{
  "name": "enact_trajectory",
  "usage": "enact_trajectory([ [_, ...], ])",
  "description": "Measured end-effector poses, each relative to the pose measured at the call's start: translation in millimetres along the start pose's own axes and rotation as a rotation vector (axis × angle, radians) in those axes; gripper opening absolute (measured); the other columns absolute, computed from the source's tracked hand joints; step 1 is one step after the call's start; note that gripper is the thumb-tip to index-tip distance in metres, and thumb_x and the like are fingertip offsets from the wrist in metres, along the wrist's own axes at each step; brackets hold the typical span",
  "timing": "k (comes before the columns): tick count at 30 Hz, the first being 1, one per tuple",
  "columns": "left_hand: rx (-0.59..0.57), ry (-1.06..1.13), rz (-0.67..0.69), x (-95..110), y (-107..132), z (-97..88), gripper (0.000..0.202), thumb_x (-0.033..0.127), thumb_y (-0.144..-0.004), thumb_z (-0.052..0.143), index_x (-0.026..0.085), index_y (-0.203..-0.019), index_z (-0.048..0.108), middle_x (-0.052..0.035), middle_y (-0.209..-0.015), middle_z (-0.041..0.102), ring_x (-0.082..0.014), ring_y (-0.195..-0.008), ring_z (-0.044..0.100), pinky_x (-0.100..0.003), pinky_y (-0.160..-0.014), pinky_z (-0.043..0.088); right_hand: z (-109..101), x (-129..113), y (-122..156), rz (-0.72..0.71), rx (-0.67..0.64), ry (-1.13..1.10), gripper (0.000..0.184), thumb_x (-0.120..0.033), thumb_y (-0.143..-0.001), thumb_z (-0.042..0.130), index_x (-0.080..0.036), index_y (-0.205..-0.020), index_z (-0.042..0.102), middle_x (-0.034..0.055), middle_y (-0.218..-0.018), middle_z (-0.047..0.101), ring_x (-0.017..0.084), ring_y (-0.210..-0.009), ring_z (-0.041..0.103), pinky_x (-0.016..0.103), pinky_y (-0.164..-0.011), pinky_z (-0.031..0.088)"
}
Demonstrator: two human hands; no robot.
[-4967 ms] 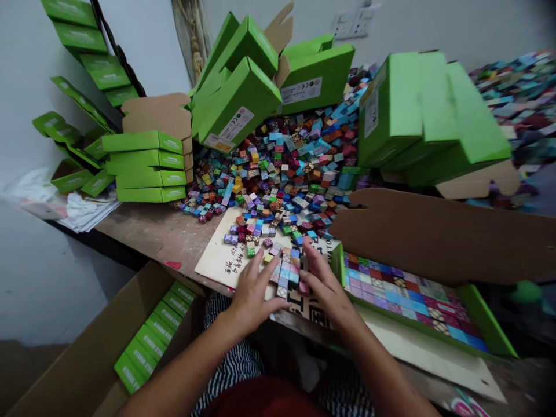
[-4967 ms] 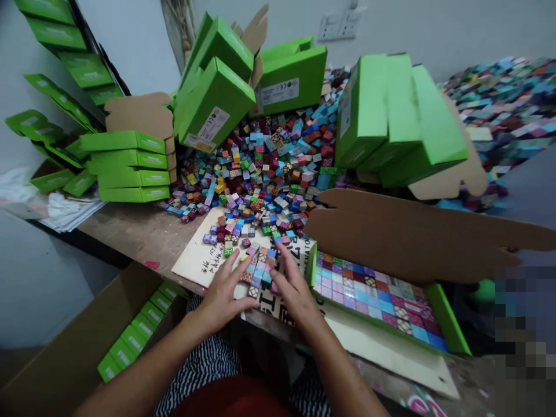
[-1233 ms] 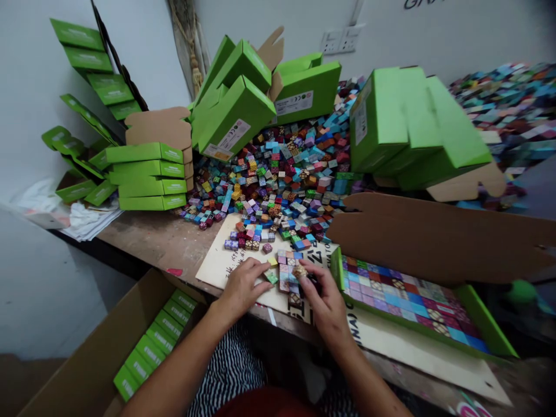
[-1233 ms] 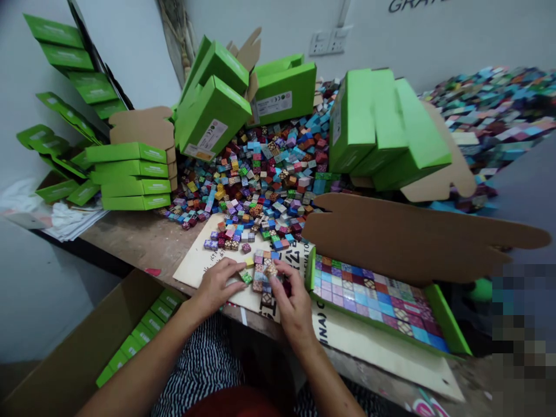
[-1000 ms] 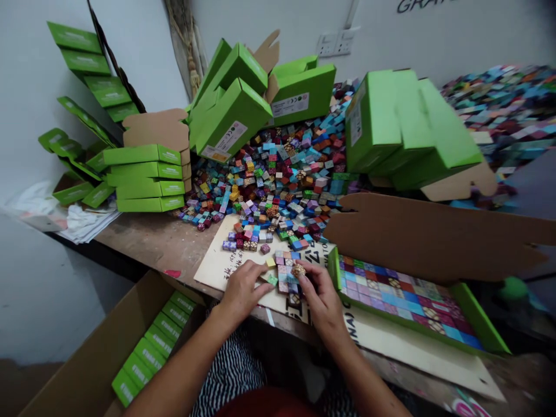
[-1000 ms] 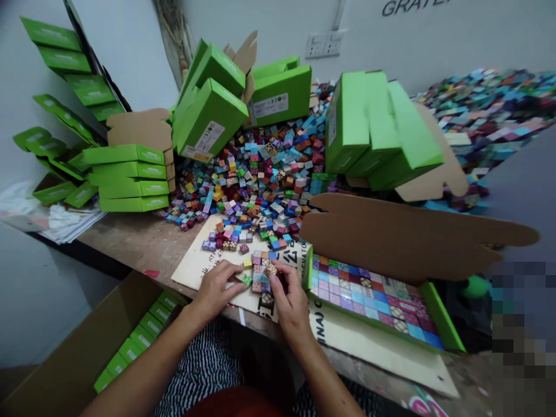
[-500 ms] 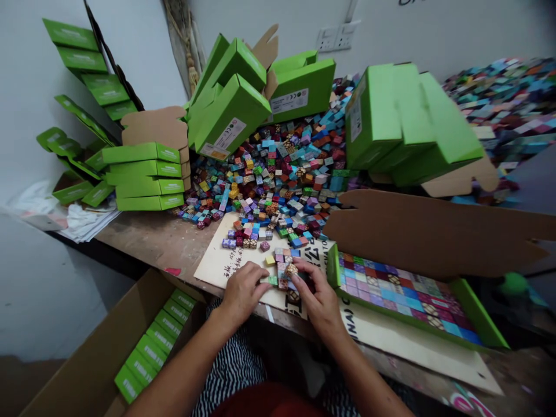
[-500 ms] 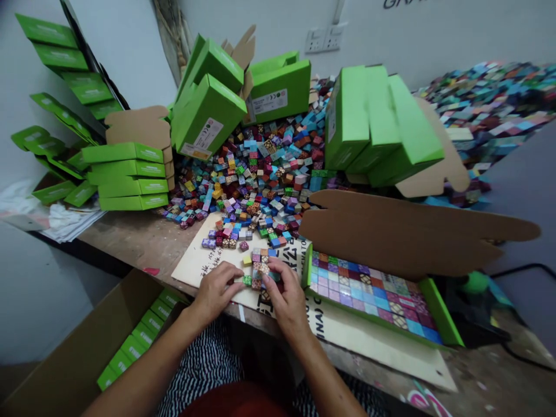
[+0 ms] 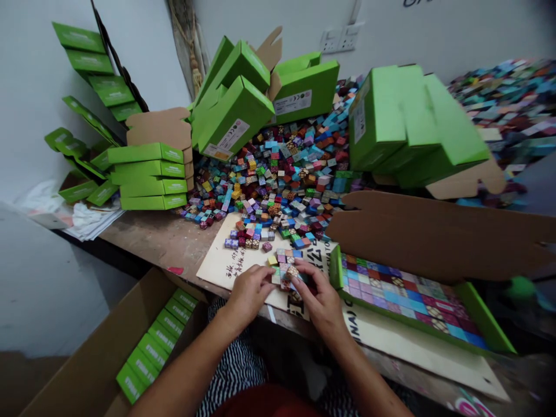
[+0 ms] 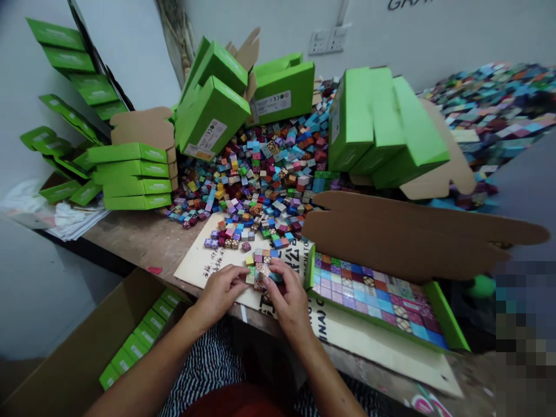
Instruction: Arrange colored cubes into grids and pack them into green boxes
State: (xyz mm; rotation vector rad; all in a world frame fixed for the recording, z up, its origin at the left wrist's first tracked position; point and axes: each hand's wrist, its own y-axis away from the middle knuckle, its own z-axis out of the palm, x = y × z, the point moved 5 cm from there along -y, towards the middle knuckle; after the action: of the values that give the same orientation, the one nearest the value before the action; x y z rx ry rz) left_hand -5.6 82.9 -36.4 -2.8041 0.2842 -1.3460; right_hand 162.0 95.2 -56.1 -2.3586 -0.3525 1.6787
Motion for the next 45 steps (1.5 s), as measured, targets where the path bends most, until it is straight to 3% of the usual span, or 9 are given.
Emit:
enact_trajectory([
  [7,0.132,-0.074,0.068,-3,-9,-7.5,0.019,0.012,-0.084,0.058,0.018,-0.101,0.064,-0.0051,-0.097,0.066,-0.0189,-0.090,0.062,-0.030,-0.080,0.050,0,-1,0,0.005,-0.006,0.006,0.025,-0.041,-0.084,0.057,-0.023,-0.101,0.059,0.0115,-0.122,0.061,0.028,-0.116,0.054,0.051,-0.101,0.039],
  [10,0.198,-0.114,0.115,-5,-19,-12.2,0.025,0.012,-0.085,0.055,0.019,-0.108,0.063,-0.0060,-0.106,0.064,-0.0196,-0.100,0.060,-0.032,-0.088,0.049,0,-1,0,0.013,-0.002,0.006,0.025,-0.042,-0.085,0.057,-0.023,-0.102,0.059,0.0113,-0.122,0.061,0.028,-0.116,0.054,0.051,-0.101,0.039],
  [15,0.095,-0.118,0.145,-10,-35,-4.7,0.029,0.012,-0.086,0.053,0.018,-0.113,0.064,-0.0075,-0.112,0.065,-0.0196,-0.104,0.060,-0.034,-0.094,0.048,-1,0,0,0.031,0.002,-0.002,0.027,-0.041,-0.086,0.054,-0.023,-0.106,0.057,0.0112,-0.123,0.061,0.027,-0.116,0.055,0.050,-0.100,0.040],
  [21,0.110,-0.015,0.125,-9,-28,-7.7,0.030,0.015,-0.085,0.059,0.020,-0.114,0.064,-0.0072,-0.114,0.064,-0.0200,-0.105,0.059,-0.036,-0.095,0.048,-1,-2,-1,-0.010,0.003,0.065,0.025,-0.041,-0.087,0.053,-0.024,-0.104,0.058,0.0101,-0.122,0.061,0.027,-0.115,0.055,0.049,-0.099,0.041],
  [25,0.079,0.055,0.141,-8,-15,-8.8,0.034,0.021,-0.083,0.065,0.019,-0.116,0.063,-0.0090,-0.118,0.061,-0.0218,-0.110,0.056,-0.037,-0.097,0.046,-3,-11,3,-0.131,0.001,0.162,0.023,-0.039,-0.087,0.055,-0.025,-0.104,0.062,0.0085,-0.123,0.061,0.028,-0.121,0.050,0.051,-0.100,0.040],
  [31,0.095,0.154,0.172,-9,4,-11.9,0.027,0.021,-0.089,0.055,0.020,-0.114,0.064,-0.0094,-0.116,0.062,-0.0217,-0.111,0.056,-0.038,-0.098,0.045,8,-24,12,-0.395,-0.131,0.442,0.023,-0.034,-0.085,0.056,-0.032,-0.104,0.069,0.0033,-0.130,0.058,0.032,-0.128,0.039,0.055,-0.101,0.035],
  [37,0.175,0.204,0.154,-8,20,-17.4,0.020,0.023,-0.088,0.057,0.018,-0.106,0.064,-0.0084,-0.106,0.062,-0.0209,-0.102,0.057,-0.034,-0.089,0.047,17,-14,5,-0.344,-0.056,0.479,0.021,-0.037,-0.084,0.058,-0.036,-0.100,0.071,0.0022,-0.128,0.059,0.033,-0.125,0.042,0.055,-0.098,0.037],
  [41,0.130,0.100,0.186,-3,21,-12.9,0.015,0.020,-0.085,0.061,0.019,-0.100,0.061,-0.0057,-0.098,0.060,-0.0192,-0.094,0.057,-0.030,-0.082,0.047,10,-11,7,-0.304,-0.054,0.379,0.034,-0.042,-0.084,0.057,-0.034,-0.117,0.064,0.0046,-0.131,0.056,0.031,-0.125,0.042,0.055,-0.101,0.036],
  [45,0.103,-0.068,0.179,2,17,-2.0,0.006,0.017,-0.087,0.057,0.018,-0.092,0.061,-0.0038,-0.087,0.060,-0.0184,-0.083,0.056,-0.028,-0.075,0.044,-1,-5,7,-0.145,-0.061,0.270,0.040,-0.041,-0.090,0.050,-0.031,-0.128,0.055,0.0060,-0.135,0.053,0.027,-0.127,0.043,0.051,-0.104,0.036],
])
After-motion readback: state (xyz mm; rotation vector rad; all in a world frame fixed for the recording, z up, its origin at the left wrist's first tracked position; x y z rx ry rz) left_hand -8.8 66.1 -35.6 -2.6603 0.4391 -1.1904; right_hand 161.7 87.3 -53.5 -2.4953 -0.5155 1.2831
